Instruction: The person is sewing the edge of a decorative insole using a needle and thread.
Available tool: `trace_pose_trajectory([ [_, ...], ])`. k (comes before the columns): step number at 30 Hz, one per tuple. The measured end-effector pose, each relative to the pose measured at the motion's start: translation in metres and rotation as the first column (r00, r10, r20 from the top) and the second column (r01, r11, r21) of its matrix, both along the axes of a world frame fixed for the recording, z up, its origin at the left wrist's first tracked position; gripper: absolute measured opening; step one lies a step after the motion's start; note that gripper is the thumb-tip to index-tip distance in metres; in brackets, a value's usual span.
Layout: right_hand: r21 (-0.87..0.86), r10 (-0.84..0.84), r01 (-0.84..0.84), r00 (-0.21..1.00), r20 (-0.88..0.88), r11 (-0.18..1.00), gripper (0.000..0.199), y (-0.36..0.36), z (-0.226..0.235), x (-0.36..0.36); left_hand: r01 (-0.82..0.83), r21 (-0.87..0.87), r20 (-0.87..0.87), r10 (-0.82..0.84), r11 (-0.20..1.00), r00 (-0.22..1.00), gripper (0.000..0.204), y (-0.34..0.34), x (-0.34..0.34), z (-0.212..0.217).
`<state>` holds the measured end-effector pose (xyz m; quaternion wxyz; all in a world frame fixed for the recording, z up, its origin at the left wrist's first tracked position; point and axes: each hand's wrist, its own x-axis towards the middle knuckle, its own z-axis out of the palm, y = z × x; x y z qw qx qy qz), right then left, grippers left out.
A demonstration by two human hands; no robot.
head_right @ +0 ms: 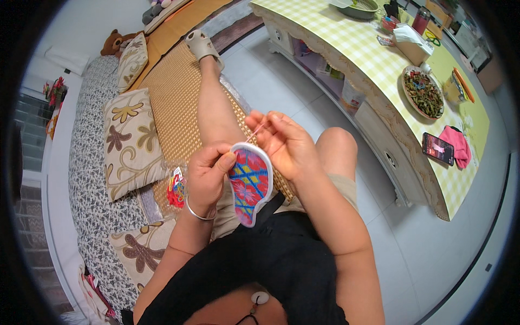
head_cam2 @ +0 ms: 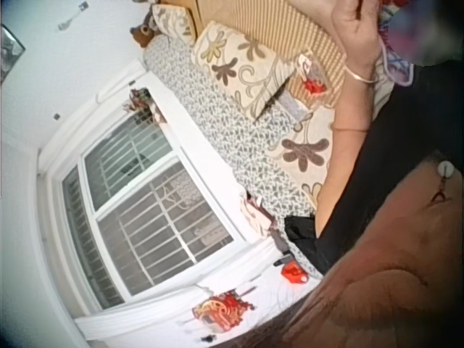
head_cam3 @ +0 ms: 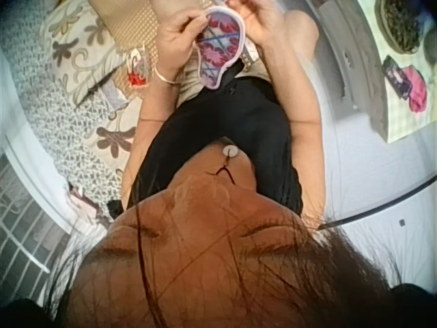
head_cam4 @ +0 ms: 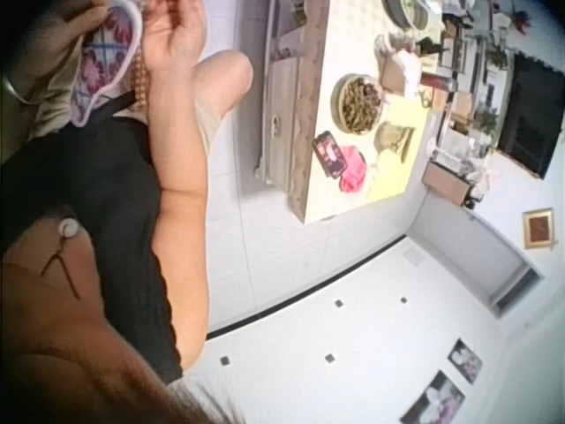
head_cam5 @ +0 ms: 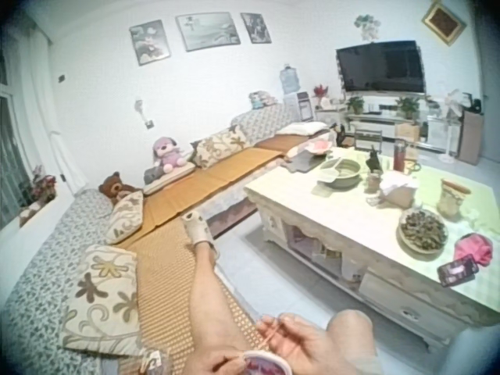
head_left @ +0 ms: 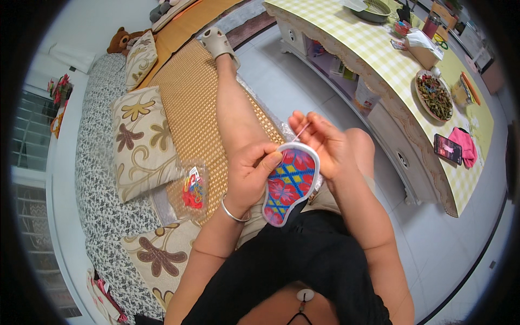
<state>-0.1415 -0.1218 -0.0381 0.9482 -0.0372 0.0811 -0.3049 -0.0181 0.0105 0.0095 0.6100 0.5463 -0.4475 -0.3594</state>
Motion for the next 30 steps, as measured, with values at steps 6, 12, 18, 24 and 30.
trace_pose_trajectory([
  [6, -0.146, -0.413, 0.393, 0.900, -0.140, 0.908, 0.013, -0.070, -0.024, -0.065, -0.163, -0.023, -0.048, 0.162, 0.986, 0.986, 0.011, 0.005, 0.011, 0.005],
  [12, -0.585, -0.737, 0.481, 0.580, -0.346, 0.653, 0.012, -0.047, 0.004, -0.062, -0.012, -0.097, -0.494, -0.038, 0.995, 0.869, 0.012, -0.010, 0.008, -0.017],
  [18, -0.985, -0.752, -0.069, 0.637, -0.167, 0.161, 0.008, 0.032, 0.046, -0.008, 0.331, -0.443, -0.799, -0.535, 0.833, 0.277, 0.025, -0.023, 0.015, -0.051],
  [24, -0.988, -0.773, -0.042, 0.628, 0.089, -0.148, 0.010, 0.041, 0.046, 0.012, 0.354, -0.485, -0.815, -0.560, 0.800, 0.150, 0.024, -0.023, 0.015, -0.058],
  [30, -0.984, -0.776, -0.035, 0.620, 0.114, -0.173, 0.010, 0.042, 0.046, 0.013, 0.367, -0.479, -0.817, -0.558, 0.798, 0.147, 0.024, -0.020, 0.015, -0.056],
])
